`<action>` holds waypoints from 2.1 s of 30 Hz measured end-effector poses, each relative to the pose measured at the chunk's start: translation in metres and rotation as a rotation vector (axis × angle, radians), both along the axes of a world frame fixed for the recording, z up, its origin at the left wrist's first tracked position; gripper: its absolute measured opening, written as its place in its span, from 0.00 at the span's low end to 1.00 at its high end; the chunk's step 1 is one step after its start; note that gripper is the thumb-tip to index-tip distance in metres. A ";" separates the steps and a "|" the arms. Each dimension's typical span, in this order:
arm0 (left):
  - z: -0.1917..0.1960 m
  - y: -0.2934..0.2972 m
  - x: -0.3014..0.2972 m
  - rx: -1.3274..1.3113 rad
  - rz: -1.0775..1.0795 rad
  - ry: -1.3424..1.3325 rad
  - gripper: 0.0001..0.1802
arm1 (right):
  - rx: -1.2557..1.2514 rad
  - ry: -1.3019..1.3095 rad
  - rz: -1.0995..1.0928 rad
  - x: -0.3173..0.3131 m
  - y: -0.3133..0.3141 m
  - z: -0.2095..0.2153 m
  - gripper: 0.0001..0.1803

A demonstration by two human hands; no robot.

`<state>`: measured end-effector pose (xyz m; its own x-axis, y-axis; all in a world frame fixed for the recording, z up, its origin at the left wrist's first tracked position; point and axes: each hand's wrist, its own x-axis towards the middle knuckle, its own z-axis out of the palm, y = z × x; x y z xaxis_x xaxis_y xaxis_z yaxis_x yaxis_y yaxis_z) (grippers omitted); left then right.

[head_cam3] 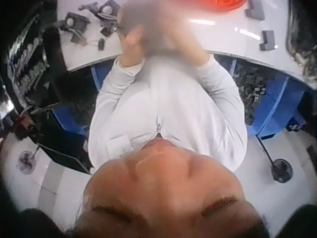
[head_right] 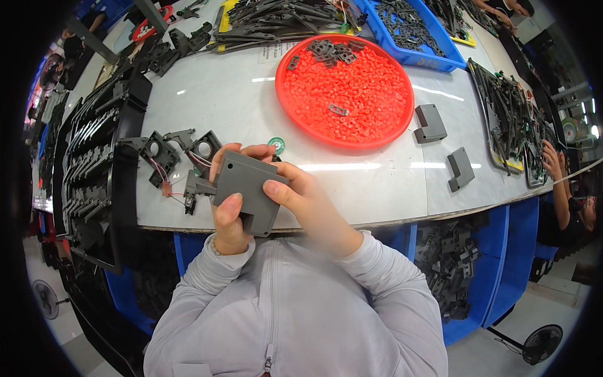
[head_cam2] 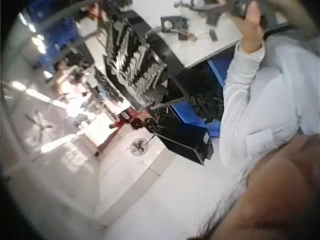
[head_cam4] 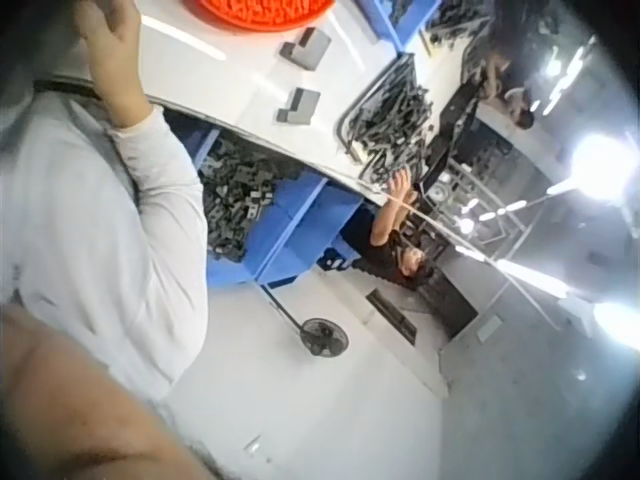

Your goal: The person assembles electronic cooling fan units by inserting cooling fans and circuit boards into plastic housings, securing them with a screwdriver.

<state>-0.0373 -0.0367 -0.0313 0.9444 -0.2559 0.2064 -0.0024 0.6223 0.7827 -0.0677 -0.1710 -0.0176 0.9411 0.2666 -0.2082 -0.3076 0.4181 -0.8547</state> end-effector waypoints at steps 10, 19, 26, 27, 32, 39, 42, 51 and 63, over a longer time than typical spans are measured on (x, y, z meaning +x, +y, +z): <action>-0.001 0.013 0.001 0.007 -0.148 0.212 0.38 | -0.698 -0.707 -0.255 0.011 -0.006 0.003 0.33; 0.000 0.004 0.007 -0.607 -0.206 0.519 0.30 | -0.763 -0.843 -0.346 0.022 0.015 0.003 0.47; 0.013 0.021 0.001 -0.400 -0.116 0.435 0.29 | -0.700 -0.781 -0.203 0.022 0.023 0.016 0.55; 0.010 0.025 -0.003 -0.361 -0.141 0.396 0.29 | -0.619 -0.593 -0.096 0.015 0.021 0.029 0.48; 0.021 0.051 -0.024 -0.221 -0.008 0.366 0.23 | -0.381 -0.740 -0.046 0.011 0.036 0.009 0.40; 0.082 0.183 -0.067 0.613 0.583 -0.097 0.19 | -0.298 -0.822 0.281 0.016 0.045 0.003 0.44; 0.099 0.243 -0.073 0.798 1.171 -0.209 0.19 | -0.281 -0.718 0.183 0.021 0.039 0.000 0.41; 0.074 0.309 -0.070 1.065 1.222 0.121 0.18 | -0.272 -0.670 0.160 0.025 0.040 -0.002 0.36; 0.053 0.340 -0.070 1.867 1.330 0.121 0.25 | -0.324 -0.639 0.104 0.021 0.033 -0.002 0.33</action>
<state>-0.1071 0.3034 0.0216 0.6757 0.5302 0.5122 0.4177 -0.8478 0.3266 -0.0462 -0.1377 -0.0195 0.8784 0.3797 0.2903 0.2690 0.1091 -0.9569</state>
